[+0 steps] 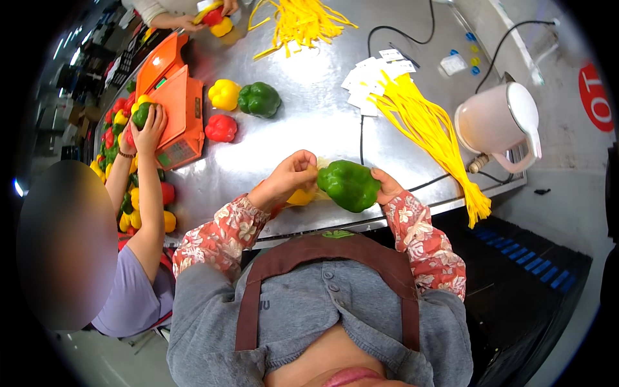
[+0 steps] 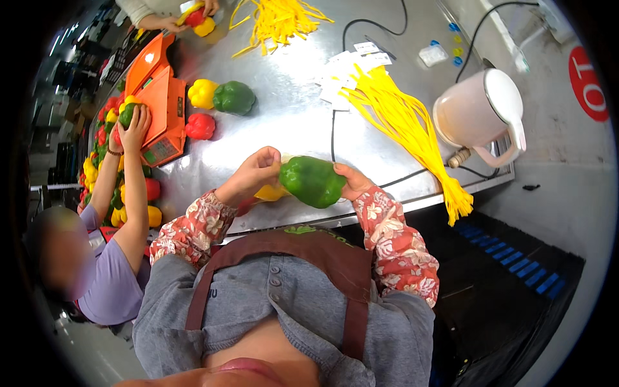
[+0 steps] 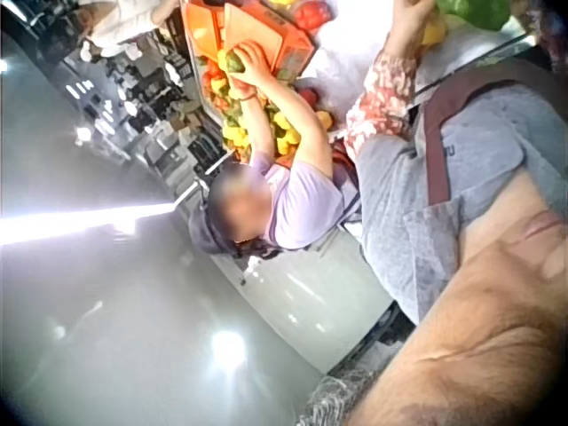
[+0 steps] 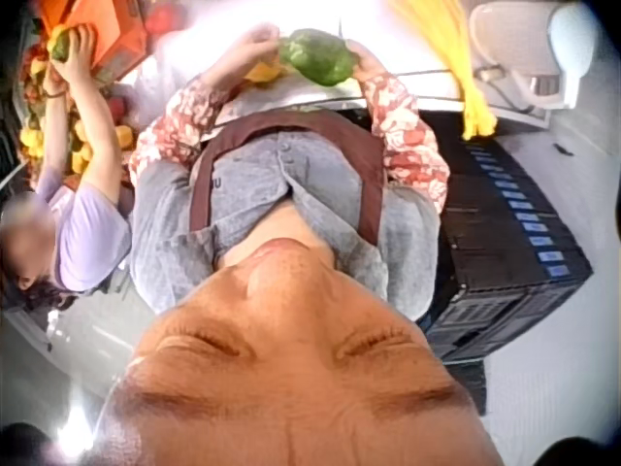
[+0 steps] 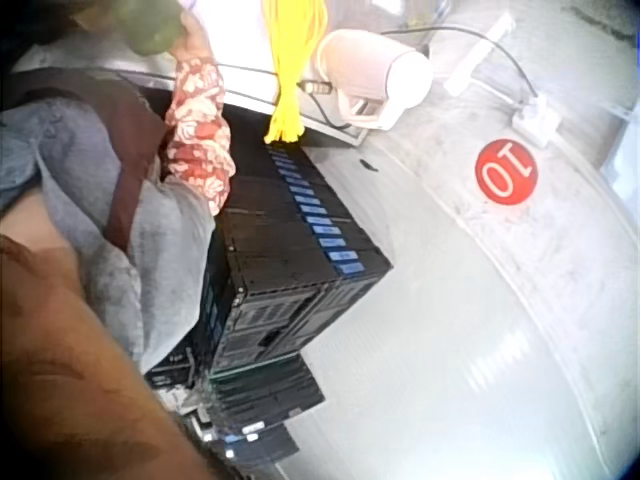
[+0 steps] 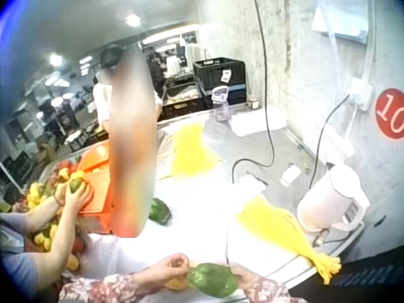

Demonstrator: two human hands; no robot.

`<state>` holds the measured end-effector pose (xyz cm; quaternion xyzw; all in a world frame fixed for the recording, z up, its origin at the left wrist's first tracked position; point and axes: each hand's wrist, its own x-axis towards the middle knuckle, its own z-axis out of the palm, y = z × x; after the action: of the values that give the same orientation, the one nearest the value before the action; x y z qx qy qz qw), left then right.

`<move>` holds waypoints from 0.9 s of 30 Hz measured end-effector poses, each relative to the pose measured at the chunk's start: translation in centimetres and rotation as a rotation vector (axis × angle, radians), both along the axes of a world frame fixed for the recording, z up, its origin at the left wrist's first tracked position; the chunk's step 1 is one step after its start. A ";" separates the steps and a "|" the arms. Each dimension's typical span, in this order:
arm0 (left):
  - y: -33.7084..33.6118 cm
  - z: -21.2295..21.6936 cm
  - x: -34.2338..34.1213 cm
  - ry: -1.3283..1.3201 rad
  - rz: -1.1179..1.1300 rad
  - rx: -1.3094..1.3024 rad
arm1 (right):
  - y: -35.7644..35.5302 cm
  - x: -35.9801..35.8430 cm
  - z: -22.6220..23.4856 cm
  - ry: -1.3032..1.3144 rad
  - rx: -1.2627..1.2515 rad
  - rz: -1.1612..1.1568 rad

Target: The person stacks red, yellow, and green bell peppers vertically on a metal table and secures them with yellow rubber bands. They repeat this process to create multiple pepper stacks and place them into a black crate.

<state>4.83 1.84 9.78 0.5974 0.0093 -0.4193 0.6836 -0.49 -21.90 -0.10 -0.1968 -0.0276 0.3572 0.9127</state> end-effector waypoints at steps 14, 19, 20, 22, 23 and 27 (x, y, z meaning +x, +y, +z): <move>-5.3 0.0 -4.7 -0.981 0.002 0.422 | 2.8 -0.3 2.9 0.235 -0.661 -0.099; -3.0 -0.4 -7.6 -0.645 0.045 0.646 | 3.1 -0.3 3.6 0.290 -0.591 -0.107; -2.9 -0.5 -7.8 -0.586 0.071 0.662 | 3.3 -0.4 4.0 0.245 -0.634 -0.090; -2.5 -0.7 -8.4 -0.463 0.133 0.694 | 3.7 -0.2 4.9 0.137 -0.690 -0.017; -2.5 -0.9 -8.8 -0.548 0.151 0.603 | 3.9 0.0 5.3 0.076 -0.701 0.038; -3.6 -0.6 -9.6 -0.811 0.190 0.415 | 5.5 -1.0 3.3 0.067 -0.608 0.070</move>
<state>-4.74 -1.78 9.18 0.8336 -0.1203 -0.0765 0.5337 -1.48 -16.42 3.16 -0.4479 0.1038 0.3865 0.7995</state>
